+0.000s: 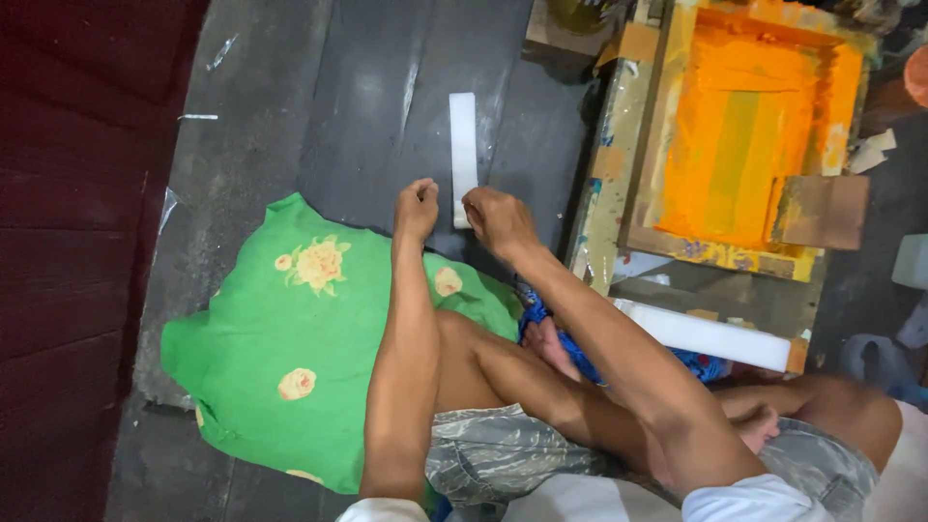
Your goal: The person sits cross-legged and uses a roller to spread orange ink evenly across a screen printing frame. They then place a white sheet of paper onto the frame, roll the inked screen over it to transfer the design, and peel the paper off to reveal the printed result.
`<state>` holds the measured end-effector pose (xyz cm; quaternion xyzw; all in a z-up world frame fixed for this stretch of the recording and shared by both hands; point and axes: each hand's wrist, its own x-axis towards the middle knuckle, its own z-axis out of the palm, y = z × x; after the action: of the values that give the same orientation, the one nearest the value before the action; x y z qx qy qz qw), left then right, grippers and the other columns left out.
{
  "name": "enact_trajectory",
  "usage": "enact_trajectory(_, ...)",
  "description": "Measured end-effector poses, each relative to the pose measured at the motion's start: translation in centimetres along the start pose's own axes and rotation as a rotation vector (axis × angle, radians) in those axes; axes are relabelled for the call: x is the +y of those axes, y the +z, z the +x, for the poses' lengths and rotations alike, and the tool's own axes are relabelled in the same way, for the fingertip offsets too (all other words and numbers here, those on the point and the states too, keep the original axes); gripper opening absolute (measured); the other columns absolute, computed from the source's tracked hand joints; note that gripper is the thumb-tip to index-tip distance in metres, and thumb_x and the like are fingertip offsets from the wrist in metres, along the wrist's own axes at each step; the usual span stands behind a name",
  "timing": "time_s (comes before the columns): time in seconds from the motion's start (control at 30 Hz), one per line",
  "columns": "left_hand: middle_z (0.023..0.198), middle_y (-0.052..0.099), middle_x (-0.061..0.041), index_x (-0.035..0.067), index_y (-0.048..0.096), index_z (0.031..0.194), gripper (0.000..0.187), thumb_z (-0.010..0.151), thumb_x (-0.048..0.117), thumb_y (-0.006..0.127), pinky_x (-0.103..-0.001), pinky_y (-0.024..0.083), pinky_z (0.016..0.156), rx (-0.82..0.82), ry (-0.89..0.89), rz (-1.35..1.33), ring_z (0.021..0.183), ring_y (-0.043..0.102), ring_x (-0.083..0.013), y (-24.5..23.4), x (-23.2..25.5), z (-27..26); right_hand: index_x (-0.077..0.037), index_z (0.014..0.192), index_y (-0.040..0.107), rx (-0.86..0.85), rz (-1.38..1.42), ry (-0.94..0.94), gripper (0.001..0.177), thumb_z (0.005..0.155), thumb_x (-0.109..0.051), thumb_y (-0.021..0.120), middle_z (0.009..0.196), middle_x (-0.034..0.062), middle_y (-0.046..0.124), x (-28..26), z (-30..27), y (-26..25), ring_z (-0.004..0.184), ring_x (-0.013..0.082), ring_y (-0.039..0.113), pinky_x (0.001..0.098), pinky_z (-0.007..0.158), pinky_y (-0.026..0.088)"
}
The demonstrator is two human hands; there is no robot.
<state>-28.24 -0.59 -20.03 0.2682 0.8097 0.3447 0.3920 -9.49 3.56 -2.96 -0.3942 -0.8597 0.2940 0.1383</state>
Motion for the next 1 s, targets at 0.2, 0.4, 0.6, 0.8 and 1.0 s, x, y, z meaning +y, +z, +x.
enact_trajectory(0.2, 0.127, 0.068, -0.019, 0.007, 0.065, 0.135, 0.042, 0.104, 0.033, 0.055, -0.05, 0.05, 0.104, -0.026, 0.015, -0.006, 0.125, 0.063, -0.0364, -1.6, 3.6, -2.9, -0.018, 0.101, 0.072, -0.167, -0.162, 0.085, 0.011, 0.094, -0.02, 0.065, 0.091, 0.0038, 0.071, 0.7, -0.9, 2.2, 0.085, 0.0329, 0.073, 0.0488, 0.07, 0.06)
enact_trajectory(0.4, 0.129, 0.066, -0.019, 0.007, 0.063, 0.136, 0.043, 0.104, 0.035, 0.055, -0.051, 0.049, 0.106, -0.019, 0.016, -0.021, 0.128, 0.06, -0.0369, -1.5, 3.9, -3.2, -0.021, 0.106, 0.074, -0.142, -0.234, 0.02, 0.016, 0.092, -0.022, 0.067, 0.097, 0.0012, 0.071, 2.4, -1.4, 3.9, 0.09, 0.0301, 0.072, 0.047, 0.076, 0.056)
enact_trajectory(0.6, 0.123, 0.069, -0.018, 0.007, 0.065, 0.134, 0.041, 0.104, 0.033, 0.056, -0.048, 0.053, 0.1, -0.012, 0.064, 0.012, 0.119, 0.066, -0.0355, -0.8, 2.9, -2.8, -0.018, 0.112, 0.074, -0.184, -0.157, 0.066, 0.021, 0.092, -0.024, 0.069, 0.111, 0.0045, 0.073, 1.4, -1.5, 1.7, 0.101, 0.03, 0.072, 0.0478, 0.084, 0.055)
enact_trajectory(0.8, 0.108, 0.066, -0.029, -0.002, 0.068, 0.124, 0.026, 0.103, 0.011, 0.06, -0.044, 0.054, 0.084, 0.098, 0.513, -0.135, 0.094, 0.069, -0.0385, 0.1, 11.9, -11.5, -0.016, 0.115, 0.074, 0.135, 0.095, 0.015, 0.021, 0.102, -0.02, 0.059, 0.111, 0.0072, 0.074, -0.4, -7.1, -9.8, 0.104, 0.0333, 0.071, 0.0471, 0.084, 0.057)
enact_trajectory(1.0, 0.094, 0.073, -0.013, 0.007, 0.075, 0.116, 0.022, 0.105, 0.012, 0.057, -0.039, 0.054, 0.085, -0.308, 0.876, -0.321, 0.089, 0.07, -0.0313, 10.8, 23.0, -26.4, -0.015, 0.105, 0.078, 0.662, 0.207, 0.231, 0.011, 0.095, -0.013, 0.074, 0.088, 0.0058, 0.077, 6.4, -19.8, -18.2, 0.078, 0.0252, 0.075, 0.0321, 0.066, 0.06)
